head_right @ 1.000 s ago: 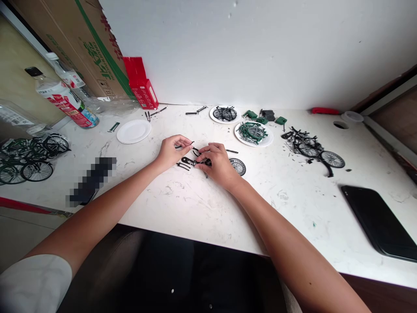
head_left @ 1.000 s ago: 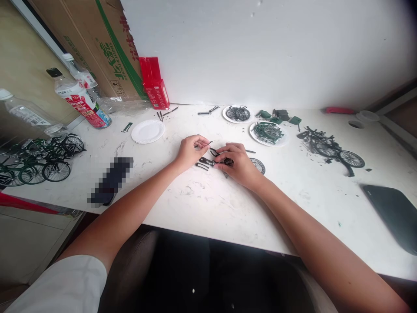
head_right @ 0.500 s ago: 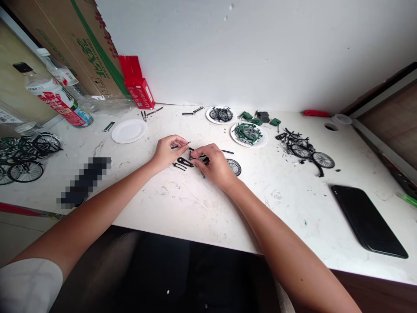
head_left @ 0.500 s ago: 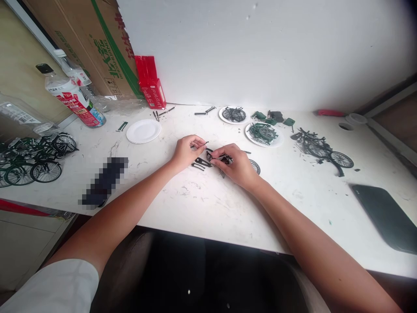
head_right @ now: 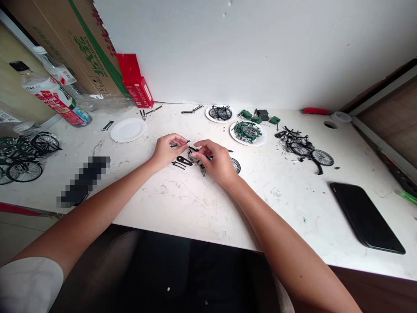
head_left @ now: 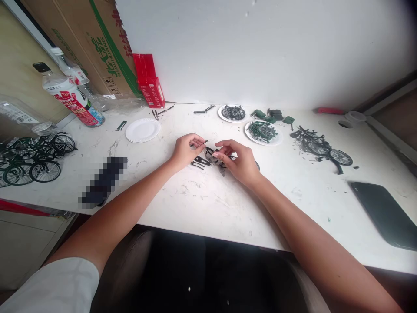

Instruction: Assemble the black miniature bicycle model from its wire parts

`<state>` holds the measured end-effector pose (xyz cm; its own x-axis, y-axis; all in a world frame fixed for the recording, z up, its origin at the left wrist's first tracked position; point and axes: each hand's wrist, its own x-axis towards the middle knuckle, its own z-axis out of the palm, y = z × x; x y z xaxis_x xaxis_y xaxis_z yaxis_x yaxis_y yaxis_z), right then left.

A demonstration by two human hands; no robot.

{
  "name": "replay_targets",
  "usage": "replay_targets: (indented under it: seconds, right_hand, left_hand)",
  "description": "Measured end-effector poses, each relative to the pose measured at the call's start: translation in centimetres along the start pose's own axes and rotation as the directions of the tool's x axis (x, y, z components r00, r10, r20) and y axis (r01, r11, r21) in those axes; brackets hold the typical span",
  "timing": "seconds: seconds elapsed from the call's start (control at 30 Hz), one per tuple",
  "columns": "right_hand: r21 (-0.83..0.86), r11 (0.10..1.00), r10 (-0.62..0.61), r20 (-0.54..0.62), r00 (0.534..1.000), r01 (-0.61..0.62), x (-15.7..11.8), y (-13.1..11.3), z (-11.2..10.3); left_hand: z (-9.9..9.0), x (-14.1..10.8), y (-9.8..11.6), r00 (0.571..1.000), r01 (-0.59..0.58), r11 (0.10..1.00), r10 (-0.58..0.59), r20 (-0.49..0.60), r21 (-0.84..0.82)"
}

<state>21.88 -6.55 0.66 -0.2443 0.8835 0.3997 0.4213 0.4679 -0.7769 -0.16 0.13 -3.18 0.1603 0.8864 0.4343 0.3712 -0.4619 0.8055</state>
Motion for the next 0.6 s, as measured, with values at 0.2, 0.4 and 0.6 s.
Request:
replay_targets:
  seconds: [0.2,0.4,0.6]
  right_hand:
    - [-0.145,0.988,-0.055,-0.043,0.998,0.048,0.1,0.4,-0.5]
    - [-0.253,0.966,0.023,-0.078,0.997,-0.043,0.6,1.1,-1.3]
    - [-0.326,0.946,-0.036,-0.110,0.993,-0.002,1.1,2.4,-2.3]
  left_hand:
    - [-0.1,0.0,0.0,1.000,-0.001,1.000,0.001,0.003,-0.005]
    - [-0.1,0.0,-0.1,1.000,0.003,1.000,-0.003,0.025,-0.009]
    - [-0.9,0.5,-0.3,0.999,-0.048,0.999,0.048,0.005,0.012]
